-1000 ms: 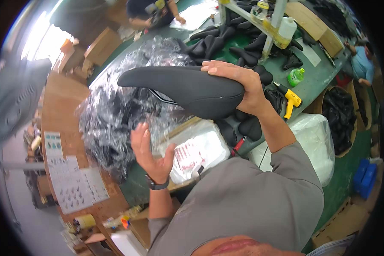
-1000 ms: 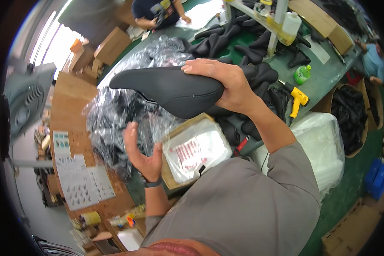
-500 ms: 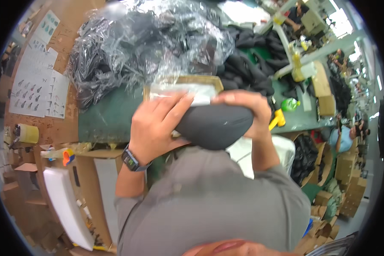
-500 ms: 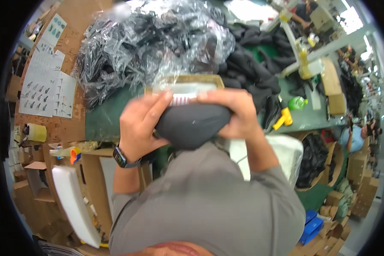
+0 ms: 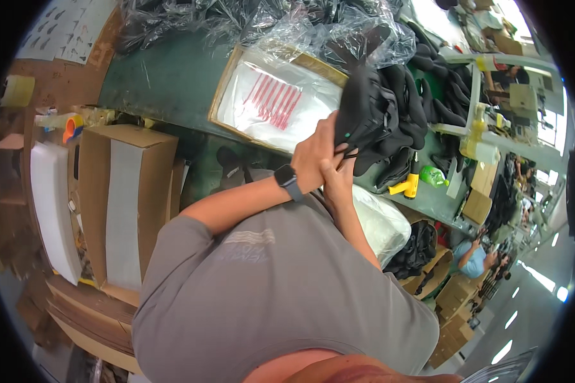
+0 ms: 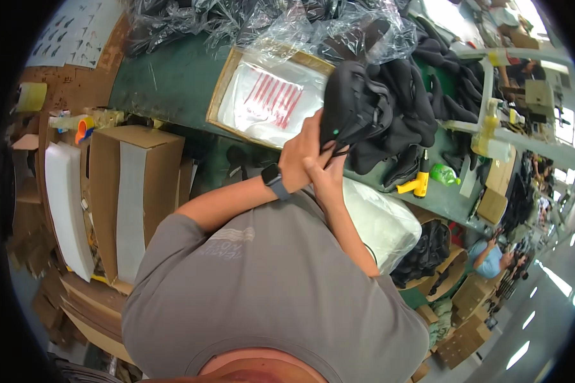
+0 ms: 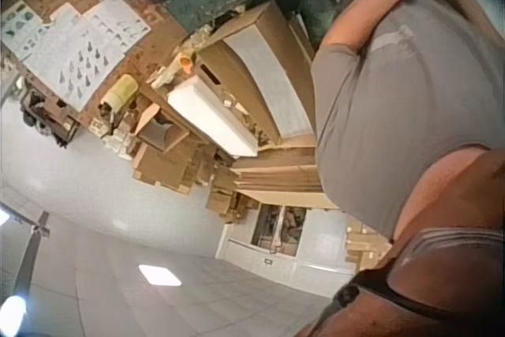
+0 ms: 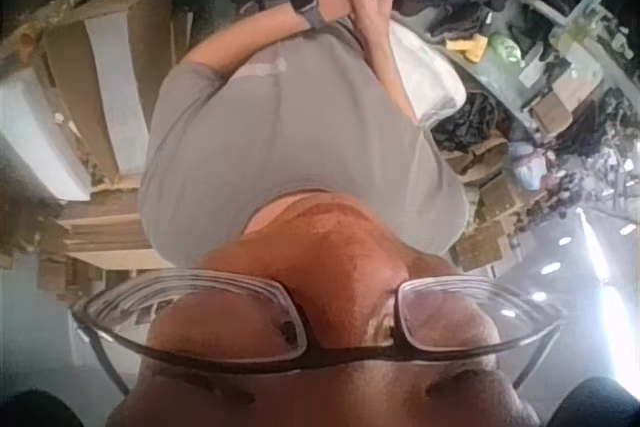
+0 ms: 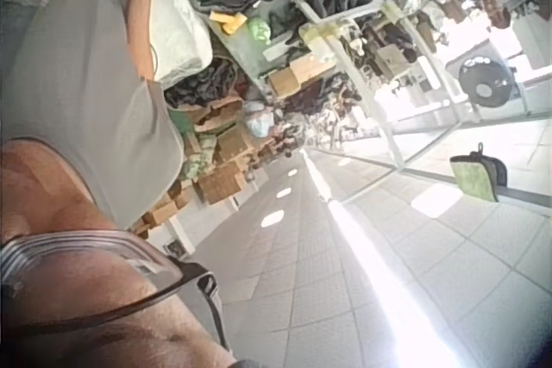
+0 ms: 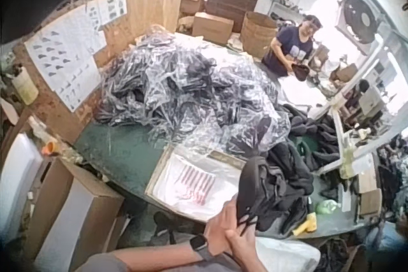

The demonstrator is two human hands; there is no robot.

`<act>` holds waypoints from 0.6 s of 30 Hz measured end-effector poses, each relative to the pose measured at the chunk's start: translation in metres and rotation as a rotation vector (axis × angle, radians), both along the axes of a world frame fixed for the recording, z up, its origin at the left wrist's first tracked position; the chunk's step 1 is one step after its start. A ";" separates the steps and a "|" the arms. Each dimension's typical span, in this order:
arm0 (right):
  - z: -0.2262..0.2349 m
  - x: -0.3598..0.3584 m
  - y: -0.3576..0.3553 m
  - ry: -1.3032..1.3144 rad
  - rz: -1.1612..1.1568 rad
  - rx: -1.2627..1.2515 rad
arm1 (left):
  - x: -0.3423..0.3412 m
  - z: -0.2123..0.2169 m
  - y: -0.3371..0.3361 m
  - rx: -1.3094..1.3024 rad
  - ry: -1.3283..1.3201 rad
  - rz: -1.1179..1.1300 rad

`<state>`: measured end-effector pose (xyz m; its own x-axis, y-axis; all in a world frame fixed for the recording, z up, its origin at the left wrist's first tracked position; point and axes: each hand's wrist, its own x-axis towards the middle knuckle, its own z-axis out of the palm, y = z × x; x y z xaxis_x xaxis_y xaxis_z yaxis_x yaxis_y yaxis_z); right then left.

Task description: Packing items into cardboard boxes and sealing them using a tape dispenser.

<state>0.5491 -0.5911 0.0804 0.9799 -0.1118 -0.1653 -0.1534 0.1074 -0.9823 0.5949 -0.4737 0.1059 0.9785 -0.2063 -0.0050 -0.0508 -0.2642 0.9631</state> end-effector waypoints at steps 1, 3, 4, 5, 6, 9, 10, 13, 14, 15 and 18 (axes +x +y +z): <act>-0.005 0.001 -0.009 0.221 -0.181 0.189 | 0.005 -0.008 -0.009 0.059 -0.211 0.013; 0.009 0.006 -0.031 0.047 -0.124 0.335 | 0.020 -0.010 -0.028 0.041 -0.429 -0.085; 0.009 0.006 -0.042 0.056 -0.156 0.341 | 0.024 -0.009 -0.030 0.054 -0.423 -0.133; 0.017 0.008 -0.047 0.055 -0.144 0.262 | 0.026 -0.006 -0.034 0.068 -0.416 -0.191; 0.011 0.010 -0.055 -0.011 -0.196 0.198 | 0.030 0.007 -0.040 0.041 -0.401 -0.227; 0.039 0.042 -0.085 0.027 -0.290 0.436 | 0.023 0.019 -0.074 -0.148 -0.511 -0.252; 0.044 0.061 -0.100 0.041 -0.448 0.431 | 0.029 0.026 -0.078 -0.118 -0.513 -0.426; 0.041 0.092 -0.167 0.224 -0.311 0.503 | 0.050 -0.004 -0.094 -0.493 -0.208 -0.461; 0.027 0.088 -0.196 0.206 -0.120 0.655 | 0.053 -0.031 -0.104 -0.493 0.092 -0.181; 0.018 0.085 -0.205 0.147 -0.109 0.684 | 0.066 -0.069 -0.107 -0.167 0.020 0.062; 0.032 0.068 -0.217 0.089 0.008 0.268 | 0.078 -0.200 -0.096 0.457 0.048 0.121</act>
